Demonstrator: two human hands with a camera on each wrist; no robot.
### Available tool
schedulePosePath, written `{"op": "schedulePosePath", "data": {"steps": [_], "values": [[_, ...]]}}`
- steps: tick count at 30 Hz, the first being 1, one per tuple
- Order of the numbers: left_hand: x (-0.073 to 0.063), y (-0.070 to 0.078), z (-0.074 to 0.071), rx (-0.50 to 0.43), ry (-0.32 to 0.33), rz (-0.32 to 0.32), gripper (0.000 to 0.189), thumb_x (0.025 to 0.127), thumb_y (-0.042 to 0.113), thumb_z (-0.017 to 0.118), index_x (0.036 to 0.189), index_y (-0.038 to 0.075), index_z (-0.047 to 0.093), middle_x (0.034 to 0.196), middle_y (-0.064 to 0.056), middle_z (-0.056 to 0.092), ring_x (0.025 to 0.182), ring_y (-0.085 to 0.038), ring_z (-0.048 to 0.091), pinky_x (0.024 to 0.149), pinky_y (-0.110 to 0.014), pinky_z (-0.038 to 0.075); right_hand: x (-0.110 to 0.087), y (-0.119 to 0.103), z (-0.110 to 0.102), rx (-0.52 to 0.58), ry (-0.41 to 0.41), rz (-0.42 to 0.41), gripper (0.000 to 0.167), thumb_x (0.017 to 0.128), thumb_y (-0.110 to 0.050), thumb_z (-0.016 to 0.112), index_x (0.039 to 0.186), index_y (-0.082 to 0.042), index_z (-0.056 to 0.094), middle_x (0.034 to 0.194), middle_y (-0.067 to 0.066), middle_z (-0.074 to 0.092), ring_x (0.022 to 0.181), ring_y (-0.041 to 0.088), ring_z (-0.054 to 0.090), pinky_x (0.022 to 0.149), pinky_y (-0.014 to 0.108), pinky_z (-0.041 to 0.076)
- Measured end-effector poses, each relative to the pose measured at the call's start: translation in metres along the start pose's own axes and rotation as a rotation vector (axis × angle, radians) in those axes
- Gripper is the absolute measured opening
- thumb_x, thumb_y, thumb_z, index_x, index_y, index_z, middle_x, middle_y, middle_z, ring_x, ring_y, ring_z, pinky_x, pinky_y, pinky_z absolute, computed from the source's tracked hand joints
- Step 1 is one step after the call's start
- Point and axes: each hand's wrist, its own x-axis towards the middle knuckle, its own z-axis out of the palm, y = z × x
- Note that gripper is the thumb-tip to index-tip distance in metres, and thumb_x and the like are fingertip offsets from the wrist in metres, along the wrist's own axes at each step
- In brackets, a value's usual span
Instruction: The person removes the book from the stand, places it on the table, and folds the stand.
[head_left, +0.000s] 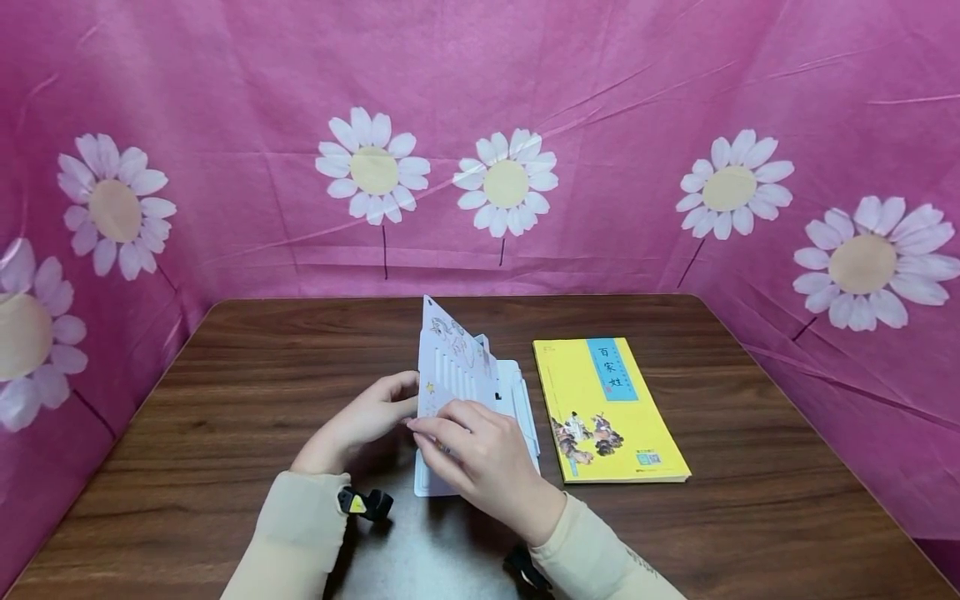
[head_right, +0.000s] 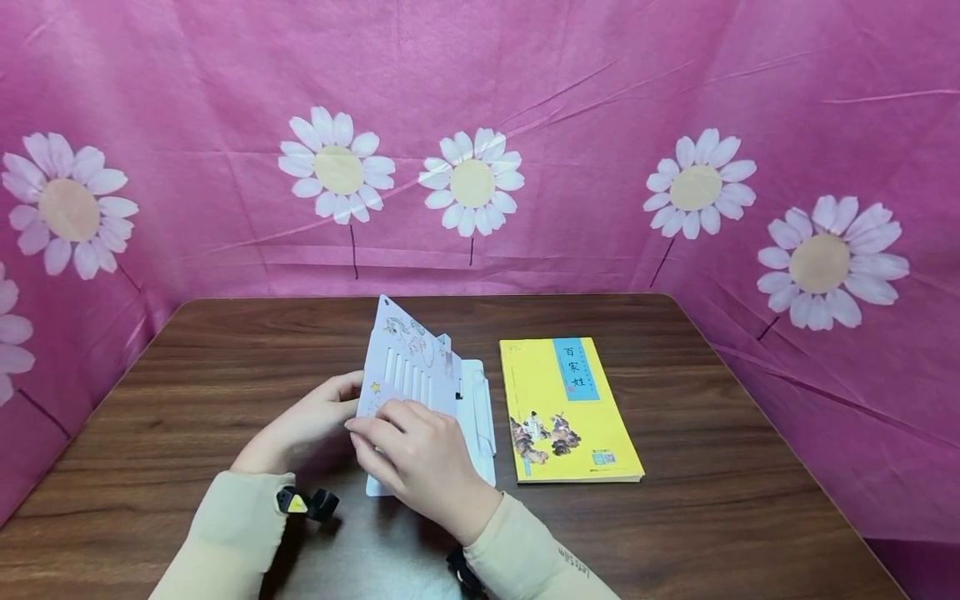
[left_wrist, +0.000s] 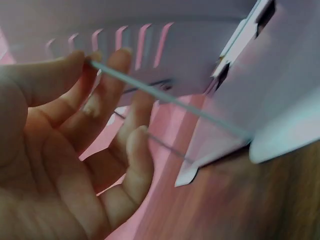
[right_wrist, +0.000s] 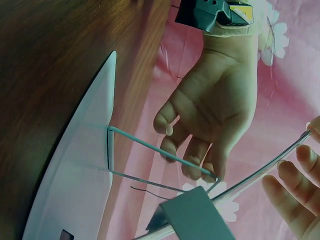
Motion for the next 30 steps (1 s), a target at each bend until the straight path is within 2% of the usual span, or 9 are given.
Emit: {"op": "schedulePosePath", "data": {"steps": [3,6,11,15,22,25,30], "values": [[-0.004,-0.001,-0.010,-0.024,-0.016,-0.022,0.026,0.103,0.018,0.051,0.113,-0.005,0.058,0.097,-0.002,0.066,0.086,-0.012,0.065,0.080,-0.032,0.055,0.000,-0.001,0.000,-0.007,-0.005,0.000,0.013,0.095,-0.019,0.063,0.099,-0.019,0.075,0.080,-0.008,0.061,0.068,0.006,0.054,0.057,0.013,0.045],[-0.009,-0.002,-0.021,-0.045,-0.013,-0.054,0.034,0.104,0.024,0.050,0.111,-0.009,0.057,0.094,-0.002,0.068,0.087,-0.014,0.067,0.083,-0.038,0.057,0.000,-0.001,0.001,-0.016,-0.010,-0.005,0.013,0.095,-0.020,0.062,0.099,-0.019,0.075,0.080,-0.008,0.060,0.068,0.006,0.054,0.057,0.014,0.046],[-0.018,-0.003,-0.038,-0.065,-0.026,-0.117,0.039,0.104,0.025,0.050,0.114,-0.012,0.055,0.102,-0.010,0.072,0.089,-0.015,0.069,0.082,-0.039,0.058,0.000,-0.001,0.006,-0.027,-0.002,-0.022,0.014,0.095,-0.020,0.062,0.099,-0.020,0.075,0.080,-0.008,0.059,0.068,0.005,0.054,0.057,0.014,0.046],[-0.024,-0.006,-0.049,-0.079,-0.035,-0.155,0.032,0.103,0.021,0.051,0.114,-0.009,0.053,0.106,-0.009,0.074,0.088,-0.014,0.069,0.078,-0.035,0.058,0.001,-0.002,0.010,-0.043,0.014,-0.050,0.014,0.094,-0.018,0.062,0.098,-0.019,0.076,0.078,-0.009,0.058,0.068,0.005,0.055,0.058,0.014,0.048],[-0.026,-0.008,-0.054,-0.119,0.010,-0.223,0.022,0.101,0.019,0.053,0.110,-0.001,0.053,0.091,0.003,0.075,0.074,-0.008,0.066,0.066,-0.027,0.054,0.001,-0.005,0.016,-0.086,0.017,-0.071,0.014,0.092,-0.018,0.063,0.097,-0.020,0.076,0.077,-0.009,0.058,0.067,0.006,0.057,0.057,0.015,0.050],[-0.028,-0.008,-0.055,-0.119,0.029,-0.235,0.027,0.100,0.018,0.053,0.114,-0.005,0.052,0.090,0.003,0.075,0.072,-0.007,0.065,0.064,-0.026,0.054,0.001,-0.006,0.018,-0.098,0.009,-0.070,0.014,0.092,-0.019,0.064,0.098,-0.021,0.076,0.077,-0.010,0.058,0.067,0.005,0.056,0.055,0.016,0.049],[-0.031,-0.010,-0.059,-0.110,0.026,-0.247,0.038,0.101,0.017,0.052,0.124,-0.014,0.046,0.093,0.002,0.075,0.071,-0.007,0.064,0.063,-0.027,0.054,0.001,-0.008,0.021,-0.113,-0.011,-0.065,0.014,0.093,-0.020,0.063,0.098,-0.022,0.076,0.077,-0.010,0.058,0.064,0.005,0.053,0.052,0.015,0.045]]}}
